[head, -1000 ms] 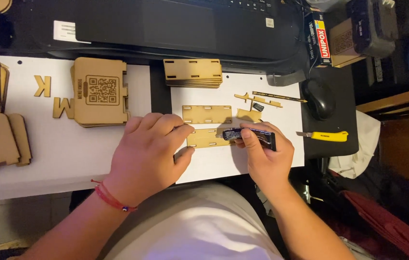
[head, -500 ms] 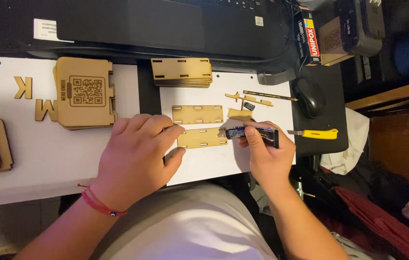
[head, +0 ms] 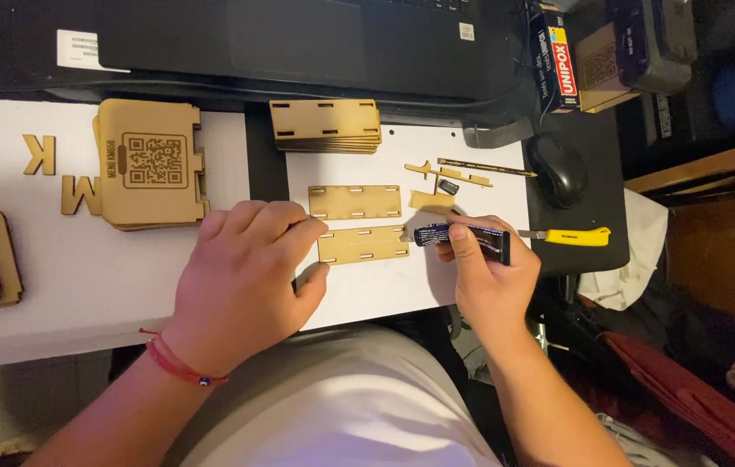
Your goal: Assembling a small wooden box by applying glue to laser-cut panels and joining them together.
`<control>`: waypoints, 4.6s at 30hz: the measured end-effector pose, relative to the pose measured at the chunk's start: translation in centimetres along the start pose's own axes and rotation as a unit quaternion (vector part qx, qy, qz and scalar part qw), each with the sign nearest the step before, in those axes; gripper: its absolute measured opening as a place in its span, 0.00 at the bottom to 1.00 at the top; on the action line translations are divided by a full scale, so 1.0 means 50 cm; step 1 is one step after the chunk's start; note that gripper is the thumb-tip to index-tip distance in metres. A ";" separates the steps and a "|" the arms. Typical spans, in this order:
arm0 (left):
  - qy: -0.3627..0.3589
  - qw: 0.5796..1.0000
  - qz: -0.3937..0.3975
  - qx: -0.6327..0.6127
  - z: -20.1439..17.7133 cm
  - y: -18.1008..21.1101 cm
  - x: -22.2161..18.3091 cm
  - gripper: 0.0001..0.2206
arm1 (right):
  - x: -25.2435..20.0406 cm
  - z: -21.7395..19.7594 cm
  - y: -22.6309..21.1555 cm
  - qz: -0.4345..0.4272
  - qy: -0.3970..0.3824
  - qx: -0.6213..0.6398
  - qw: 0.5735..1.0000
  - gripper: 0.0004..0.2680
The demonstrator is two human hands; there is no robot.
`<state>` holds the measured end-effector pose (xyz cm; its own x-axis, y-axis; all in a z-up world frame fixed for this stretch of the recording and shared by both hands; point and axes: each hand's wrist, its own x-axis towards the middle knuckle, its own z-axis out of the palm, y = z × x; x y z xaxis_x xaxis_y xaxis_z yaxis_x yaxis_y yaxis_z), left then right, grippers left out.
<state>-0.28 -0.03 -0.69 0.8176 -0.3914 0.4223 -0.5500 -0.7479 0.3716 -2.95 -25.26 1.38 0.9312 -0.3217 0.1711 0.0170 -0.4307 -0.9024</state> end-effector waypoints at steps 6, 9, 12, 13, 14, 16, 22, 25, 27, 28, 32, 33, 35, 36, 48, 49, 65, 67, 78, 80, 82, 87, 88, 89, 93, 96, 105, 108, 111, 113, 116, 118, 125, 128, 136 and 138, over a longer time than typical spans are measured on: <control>0.010 1.000 0.005 0.009 0.000 0.000 0.000 0.14 | 0.000 -0.002 -0.007 -0.003 -0.002 -0.025 1.000 0.07; 0.008 1.000 0.003 0.003 0.001 -0.001 -0.001 0.13 | -0.003 0.001 -0.010 -0.015 -0.004 -0.039 0.999 0.06; 0.001 1.000 0.002 0.002 0.002 -0.001 -0.001 0.14 | -0.005 0.011 -0.018 -0.035 -0.014 -0.043 0.998 0.05; 0.006 1.000 0.005 0.002 0.002 -0.001 -0.002 0.13 | -0.006 0.015 -0.021 -0.054 -0.027 -0.061 0.996 0.05; 0.012 1.000 0.007 0.002 0.002 -0.001 -0.002 0.13 | -0.006 0.020 -0.024 -0.073 -0.041 -0.078 0.993 0.06; 0.010 1.000 0.006 -0.001 0.002 -0.001 -0.003 0.13 | -0.009 0.029 -0.033 -0.076 -0.049 -0.068 0.994 0.05; 0.022 0.999 0.002 -0.024 -0.001 -0.002 -0.004 0.12 | -0.011 0.049 -0.044 -0.101 -0.072 -0.069 0.990 0.05; 0.020 0.999 0.000 -0.033 0.000 -0.001 -0.004 0.12 | -0.013 0.059 -0.052 -0.106 -0.078 -0.071 0.989 0.05; 0.025 0.999 0.000 -0.039 -0.001 -0.001 -0.004 0.12 | -0.015 0.065 -0.058 -0.111 -0.085 -0.066 0.988 0.05; 0.025 0.999 0.003 -0.036 -0.001 -0.002 -0.003 0.11 | -0.015 0.068 -0.060 -0.124 -0.088 -0.072 0.986 0.05; 0.021 0.999 0.000 -0.049 0.002 -0.004 -0.006 0.12 | -0.017 0.084 -0.068 -0.135 -0.092 -0.095 0.982 0.06; 0.020 0.999 -0.001 -0.048 0.001 -0.004 -0.006 0.12 | -0.018 0.088 -0.071 -0.135 -0.094 -0.094 0.982 0.06; 0.020 0.998 -0.003 -0.059 0.000 -0.004 -0.005 0.12 | -0.018 0.096 -0.076 -0.135 -0.110 -0.086 0.981 0.05; 0.020 0.998 -0.004 -0.058 -0.001 -0.004 -0.005 0.12 | -0.019 0.100 -0.077 -0.135 -0.111 -0.085 0.981 0.05; 0.019 0.999 0.004 -0.041 0.002 -0.007 -0.006 0.11 | 0.009 0.093 -0.075 -0.097 -0.105 -0.118 0.983 0.05; 0.023 0.999 0.002 -0.039 0.003 -0.006 -0.006 0.12 | 0.012 0.089 -0.074 -0.048 -0.096 -0.122 0.987 0.05; 0.034 0.999 0.004 -0.042 0.003 -0.003 -0.006 0.11 | 0.031 0.084 -0.057 -0.006 -0.081 -0.123 0.989 0.06; 0.036 0.999 0.004 -0.037 0.003 -0.004 -0.007 0.11 | 0.030 0.080 -0.055 -0.018 -0.087 -0.118 0.989 0.06; 0.021 0.999 0.010 -0.042 0.001 -0.004 -0.007 0.12 | 0.013 0.053 -0.024 -0.112 -0.098 -0.095 0.984 0.05; 0.019 0.999 0.009 -0.049 0.001 -0.004 -0.007 0.12 | 0.010 0.051 -0.011 -0.067 -0.076 -0.039 0.994 0.04; 0.020 0.999 0.011 -0.048 0.001 -0.005 -0.007 0.12 | 0.010 0.050 -0.009 -0.004 -0.054 -0.019 0.998 0.05; 0.023 0.999 0.012 -0.038 0.001 -0.003 -0.005 0.11 | 0.023 0.047 -0.017 0.178 0.020 0.070 0.981 0.05; 0.022 0.999 0.012 -0.035 0.001 -0.003 -0.006 0.11 | 0.025 0.045 -0.019 0.157 0.009 0.085 0.984 0.06; 0.020 0.999 0.011 -0.031 0.001 -0.004 -0.006 0.10 | 0.027 0.043 -0.021 0.136 -0.003 0.101 0.986 0.08; 0.017 0.999 0.010 -0.033 0.000 -0.003 -0.005 0.10 | 0.027 0.038 -0.021 0.153 0.002 0.113 0.982 0.06; 0.012 0.999 0.005 -0.036 0.002 -0.003 -0.006 0.10 | 0.027 0.038 -0.025 0.167 0.010 0.111 0.980 0.05; 0.014 0.999 0.009 -0.043 0.003 -0.004 -0.008 0.11 | 0.039 0.012 -0.065 0.188 0.029 0.178 0.966 0.04; 0.009 0.999 0.011 -0.034 0.000 -0.003 -0.005 0.12 | 0.049 -0.002 -0.100 0.213 0.053 0.214 0.952 0.04; 0.018 0.999 0.011 -0.031 0.000 -0.001 -0.003 0.11 | 0.057 -0.014 -0.122 0.193 0.050 0.275 0.940 0.05; 0.013 0.999 0.005 -0.033 0.000 -0.001 -0.003 0.12 | 0.059 -0.014 -0.143 0.207 0.043 0.269 0.940 0.05; 0.023 0.999 0.003 -0.033 0.005 -0.001 -0.006 0.12 | 0.062 -0.016 -0.158 0.206 0.039 0.296 0.932 0.06; 0.026 0.999 0.003 -0.033 0.007 -0.002 -0.006 0.12 | 0.062 -0.020 -0.169 0.199 0.026 0.303 0.932 0.05; 0.034 0.999 0.011 -0.022 0.003 0.002 -0.007 0.12 | 0.053 -0.030 -0.151 0.170 0.035 0.275 0.946 0.05; 0.037 0.999 0.010 -0.035 0.003 0.004 -0.010 0.13 | 0.041 -0.023 -0.121 0.181 0.011 0.237 0.954 0.05; 0.046 0.998 0.041 -0.019 0.000 0.002 -0.011 0.13 | 0.017 0.007 -0.054 0.173 0.023 0.102 0.979 0.07; 0.044 0.998 0.039 -0.012 0.001 0.002 -0.012 0.13 | 0.013 0.009 -0.045 0.147 0.017 0.079 0.986 0.07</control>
<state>-0.83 0.10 -0.94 0.7540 -0.3993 0.5216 -0.6169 -0.7032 0.3535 -2.19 -24.11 3.35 0.8915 -0.4426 -0.0965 -0.1929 -0.1782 -0.9649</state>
